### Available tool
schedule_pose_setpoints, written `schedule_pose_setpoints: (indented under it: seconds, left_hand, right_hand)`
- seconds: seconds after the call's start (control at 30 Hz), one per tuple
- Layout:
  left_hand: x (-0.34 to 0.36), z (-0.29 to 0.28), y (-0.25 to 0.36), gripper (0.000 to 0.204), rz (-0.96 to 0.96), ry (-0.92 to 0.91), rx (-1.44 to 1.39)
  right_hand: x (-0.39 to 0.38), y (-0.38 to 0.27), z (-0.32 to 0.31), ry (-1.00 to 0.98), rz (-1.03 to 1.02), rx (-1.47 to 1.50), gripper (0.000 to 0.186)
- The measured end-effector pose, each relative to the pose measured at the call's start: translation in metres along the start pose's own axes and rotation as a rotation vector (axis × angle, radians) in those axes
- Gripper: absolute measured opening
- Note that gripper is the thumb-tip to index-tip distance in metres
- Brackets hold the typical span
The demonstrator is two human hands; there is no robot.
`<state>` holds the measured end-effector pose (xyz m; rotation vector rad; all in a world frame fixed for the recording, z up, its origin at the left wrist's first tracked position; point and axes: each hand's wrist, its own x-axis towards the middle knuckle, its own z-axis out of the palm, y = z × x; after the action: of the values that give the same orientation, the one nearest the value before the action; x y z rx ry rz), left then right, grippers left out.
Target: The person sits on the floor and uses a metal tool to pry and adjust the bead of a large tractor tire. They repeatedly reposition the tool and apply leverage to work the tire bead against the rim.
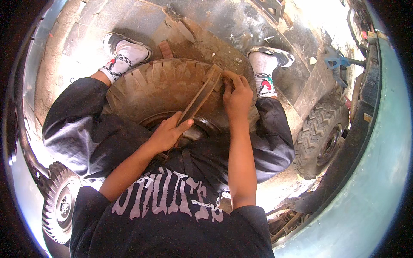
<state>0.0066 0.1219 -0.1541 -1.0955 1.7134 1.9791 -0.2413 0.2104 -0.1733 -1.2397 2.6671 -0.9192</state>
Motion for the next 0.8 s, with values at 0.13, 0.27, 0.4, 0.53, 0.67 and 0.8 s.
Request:
schedule_pose_setpoints:
  seconds: [0.13, 0.27, 0.4, 0.53, 0.67, 0.8]
  left_hand:
    - [0.001, -0.001, 0.002, 0.070, 0.018, -0.013, 0.031]
    - [-0.003, -0.004, 0.012, 0.072, -0.042, -0.042, 0.040]
    - [-0.003, -0.002, 0.011, 0.074, -0.014, -0.015, 0.070]
    - [-0.006, -0.005, 0.016, 0.075, -0.051, -0.040, 0.076]
    - [-0.003, -0.006, 0.017, 0.079, -0.024, -0.038, 0.099]
    - [-0.002, -0.001, 0.010, 0.070, 0.001, 0.010, 0.079]
  right_hand:
    - [-0.004, 0.007, 0.006, 0.047, -0.021, -0.027, 0.028]
    - [0.001, 0.012, 0.009, 0.074, -0.015, 0.046, 0.025]
    - [0.010, 0.011, 0.002, -0.028, 0.211, 0.055, 0.018]
    - [-0.012, 0.018, 0.010, -0.023, 0.225, 0.130, 0.017]
    - [0.003, 0.027, 0.005, -0.052, 0.171, -0.001, 0.017]
    - [0.010, 0.013, -0.002, -0.086, 0.257, 0.091, 0.014]
